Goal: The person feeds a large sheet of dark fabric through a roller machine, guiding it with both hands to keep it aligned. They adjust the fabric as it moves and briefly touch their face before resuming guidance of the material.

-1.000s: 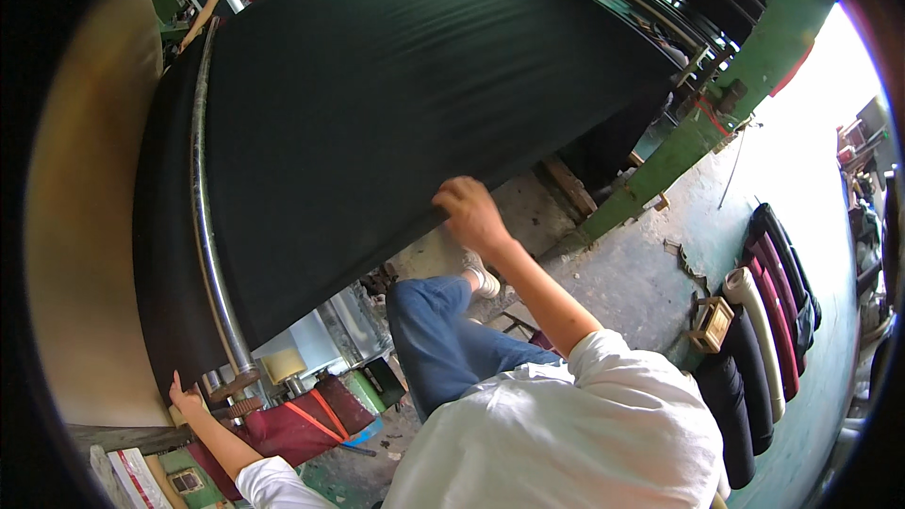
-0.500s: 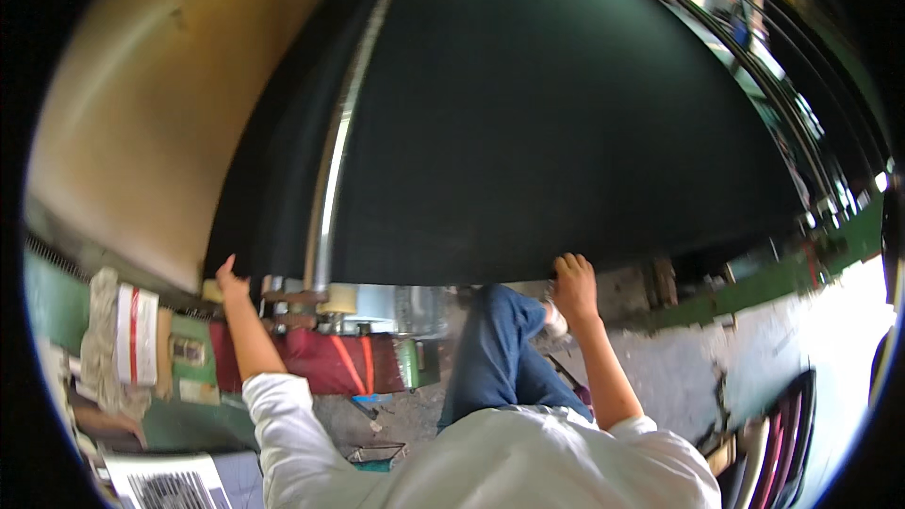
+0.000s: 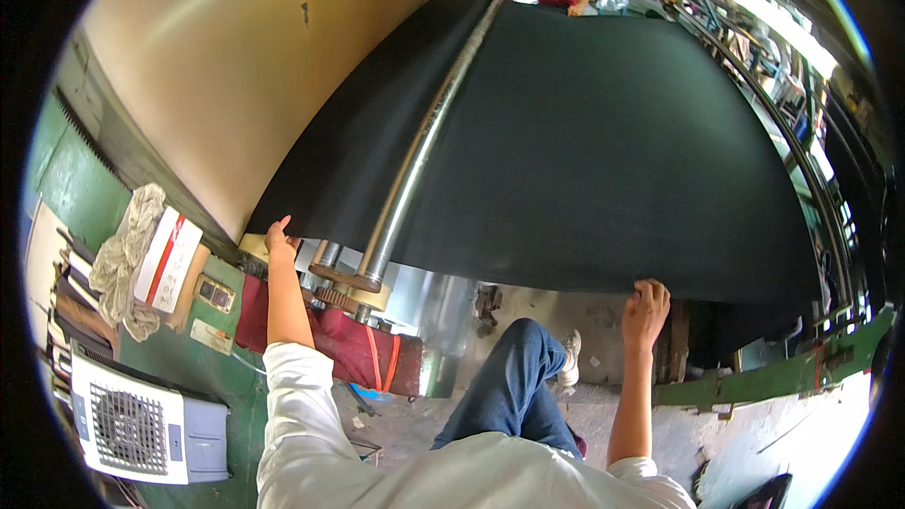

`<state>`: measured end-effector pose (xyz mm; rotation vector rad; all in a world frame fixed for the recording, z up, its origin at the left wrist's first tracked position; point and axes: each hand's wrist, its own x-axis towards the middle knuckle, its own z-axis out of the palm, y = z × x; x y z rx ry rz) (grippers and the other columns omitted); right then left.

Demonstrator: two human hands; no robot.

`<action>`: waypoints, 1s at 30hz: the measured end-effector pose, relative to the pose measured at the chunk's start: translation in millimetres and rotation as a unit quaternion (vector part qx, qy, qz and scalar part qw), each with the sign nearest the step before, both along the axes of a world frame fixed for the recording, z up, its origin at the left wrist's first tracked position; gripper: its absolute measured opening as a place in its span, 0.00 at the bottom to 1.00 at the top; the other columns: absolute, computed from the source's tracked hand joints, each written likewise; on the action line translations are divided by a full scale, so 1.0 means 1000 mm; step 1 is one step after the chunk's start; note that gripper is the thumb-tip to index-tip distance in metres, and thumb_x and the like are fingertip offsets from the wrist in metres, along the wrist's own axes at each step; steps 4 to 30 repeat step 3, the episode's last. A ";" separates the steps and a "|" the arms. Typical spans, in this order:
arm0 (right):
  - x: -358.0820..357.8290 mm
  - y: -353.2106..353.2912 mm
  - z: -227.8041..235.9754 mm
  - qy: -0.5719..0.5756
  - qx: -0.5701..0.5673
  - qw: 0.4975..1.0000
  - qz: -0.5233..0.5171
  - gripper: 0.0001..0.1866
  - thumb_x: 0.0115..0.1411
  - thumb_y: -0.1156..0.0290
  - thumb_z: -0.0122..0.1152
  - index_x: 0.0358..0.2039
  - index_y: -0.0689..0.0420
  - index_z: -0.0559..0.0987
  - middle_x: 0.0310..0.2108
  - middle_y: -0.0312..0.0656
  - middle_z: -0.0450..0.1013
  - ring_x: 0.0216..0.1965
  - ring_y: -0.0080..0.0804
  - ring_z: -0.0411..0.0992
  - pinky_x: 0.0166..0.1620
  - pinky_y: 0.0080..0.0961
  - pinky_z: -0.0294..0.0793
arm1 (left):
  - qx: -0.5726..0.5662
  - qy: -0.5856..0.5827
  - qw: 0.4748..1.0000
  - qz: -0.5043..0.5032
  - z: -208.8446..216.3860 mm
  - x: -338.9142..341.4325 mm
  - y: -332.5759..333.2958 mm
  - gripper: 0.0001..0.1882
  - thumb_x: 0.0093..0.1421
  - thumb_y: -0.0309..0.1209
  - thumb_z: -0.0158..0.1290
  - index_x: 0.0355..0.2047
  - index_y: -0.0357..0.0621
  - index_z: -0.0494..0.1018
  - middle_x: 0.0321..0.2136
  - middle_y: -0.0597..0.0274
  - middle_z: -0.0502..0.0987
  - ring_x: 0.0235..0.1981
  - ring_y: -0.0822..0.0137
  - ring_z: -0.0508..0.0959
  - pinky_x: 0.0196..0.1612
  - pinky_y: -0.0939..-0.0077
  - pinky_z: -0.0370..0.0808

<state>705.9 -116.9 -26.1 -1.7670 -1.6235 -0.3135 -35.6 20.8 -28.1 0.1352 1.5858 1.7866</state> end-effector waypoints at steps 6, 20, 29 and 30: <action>0.017 -0.003 -0.030 0.042 -0.139 0.989 0.026 0.10 0.46 0.78 0.56 0.31 0.53 0.73 0.45 0.49 0.69 0.45 0.48 0.65 0.50 0.46 0.61 | -0.023 0.022 0.999 0.027 -0.009 -0.012 0.007 0.15 0.57 0.42 0.45 0.38 0.53 0.77 0.42 0.59 0.72 0.35 0.57 0.74 0.30 0.62 0.77; 0.017 -0.003 -0.030 0.042 -0.139 0.989 0.026 0.10 0.46 0.78 0.56 0.31 0.53 0.73 0.45 0.49 0.69 0.45 0.48 0.65 0.50 0.46 0.61 | -0.023 0.022 0.999 0.027 -0.009 -0.012 0.007 0.15 0.57 0.42 0.45 0.38 0.53 0.77 0.42 0.59 0.72 0.35 0.57 0.74 0.30 0.62 0.77; 0.017 -0.003 -0.030 0.042 -0.139 0.989 0.026 0.10 0.46 0.78 0.56 0.31 0.53 0.73 0.45 0.49 0.69 0.45 0.48 0.65 0.50 0.46 0.61 | -0.023 0.022 0.999 0.027 -0.009 -0.012 0.007 0.15 0.57 0.42 0.45 0.38 0.53 0.77 0.42 0.59 0.72 0.35 0.57 0.74 0.30 0.62 0.77; 0.017 -0.003 -0.030 0.042 -0.139 0.989 0.026 0.10 0.46 0.78 0.56 0.31 0.53 0.73 0.45 0.49 0.69 0.45 0.48 0.65 0.50 0.46 0.61 | -0.023 0.022 0.999 0.027 -0.009 -0.012 0.007 0.15 0.57 0.42 0.45 0.38 0.53 0.77 0.42 0.59 0.72 0.35 0.57 0.74 0.30 0.62 0.77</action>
